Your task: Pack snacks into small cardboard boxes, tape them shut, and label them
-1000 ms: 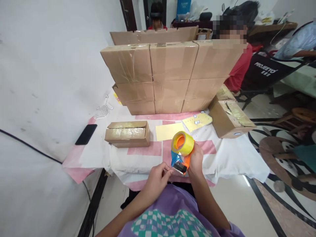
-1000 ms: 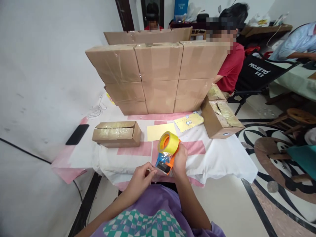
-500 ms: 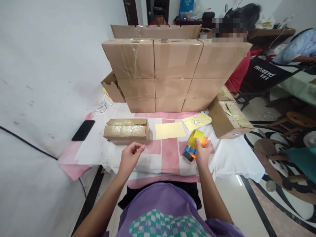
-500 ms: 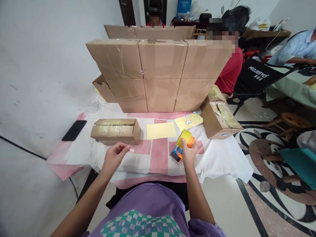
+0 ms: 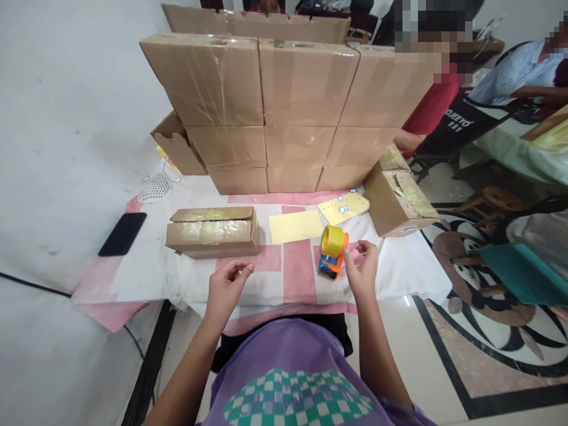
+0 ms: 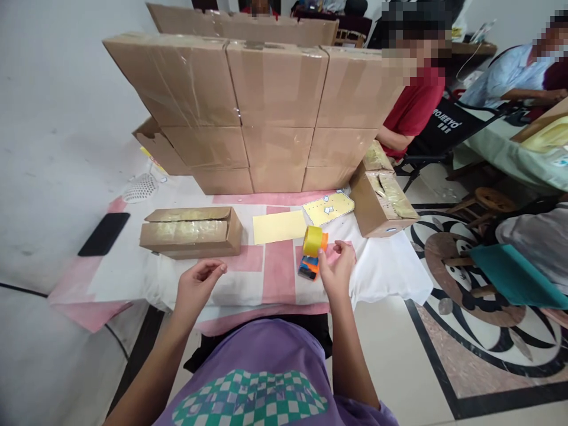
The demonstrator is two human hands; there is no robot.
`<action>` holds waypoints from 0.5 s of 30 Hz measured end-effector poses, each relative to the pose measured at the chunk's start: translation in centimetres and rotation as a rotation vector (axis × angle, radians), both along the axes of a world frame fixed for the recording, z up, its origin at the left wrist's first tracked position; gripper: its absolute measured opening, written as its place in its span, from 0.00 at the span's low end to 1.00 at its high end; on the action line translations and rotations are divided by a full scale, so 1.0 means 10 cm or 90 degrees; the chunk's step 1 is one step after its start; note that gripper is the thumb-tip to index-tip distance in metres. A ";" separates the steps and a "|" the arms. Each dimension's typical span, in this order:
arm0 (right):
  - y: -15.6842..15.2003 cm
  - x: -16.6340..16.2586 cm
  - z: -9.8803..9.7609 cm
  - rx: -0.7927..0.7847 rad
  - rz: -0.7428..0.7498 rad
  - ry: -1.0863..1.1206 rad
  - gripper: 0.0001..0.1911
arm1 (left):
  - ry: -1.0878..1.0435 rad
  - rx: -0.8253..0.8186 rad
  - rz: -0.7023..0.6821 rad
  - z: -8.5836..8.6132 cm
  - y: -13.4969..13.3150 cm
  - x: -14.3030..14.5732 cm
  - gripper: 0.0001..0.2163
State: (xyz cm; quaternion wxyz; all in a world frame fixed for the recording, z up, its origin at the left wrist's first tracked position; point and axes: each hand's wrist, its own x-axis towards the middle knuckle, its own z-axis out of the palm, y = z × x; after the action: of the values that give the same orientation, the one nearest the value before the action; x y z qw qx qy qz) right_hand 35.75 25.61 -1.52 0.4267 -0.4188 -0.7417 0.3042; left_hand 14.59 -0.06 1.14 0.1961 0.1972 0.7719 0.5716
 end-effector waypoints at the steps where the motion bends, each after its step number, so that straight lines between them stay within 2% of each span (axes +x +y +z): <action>1: -0.12 -0.03 0.13 0.016 0.048 0.012 0.21 | -0.003 0.000 -0.014 0.00 0.00 0.02 0.15; 3: -0.39 -0.18 0.38 -0.003 0.244 0.023 0.13 | 0.000 -0.006 -0.045 0.03 0.00 0.06 0.14; 5: -0.64 -0.42 0.59 -0.013 0.442 0.011 0.11 | 0.024 -0.019 -0.068 0.09 -0.01 0.09 0.14; 7: -0.82 -0.68 0.73 0.020 0.557 -0.014 0.10 | 0.061 -0.024 -0.081 0.16 -0.03 0.11 0.13; 10: -0.92 -1.00 0.83 0.122 0.631 -0.068 0.03 | 0.106 -0.016 -0.074 0.24 -0.09 0.10 0.13; 12: -0.90 -1.15 0.88 0.193 0.652 -0.105 0.06 | 0.102 -0.030 -0.060 0.24 -0.15 0.06 0.15; 15: -0.76 -1.34 0.99 0.222 0.631 -0.094 0.08 | 0.056 -0.143 -0.048 0.17 -0.25 -0.09 0.27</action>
State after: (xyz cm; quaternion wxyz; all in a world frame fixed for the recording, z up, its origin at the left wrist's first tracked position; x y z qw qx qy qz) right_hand 22.39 17.97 8.36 0.2417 0.0392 -0.9182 0.3114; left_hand 13.72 -2.60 2.87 0.2040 0.2279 0.8312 0.4644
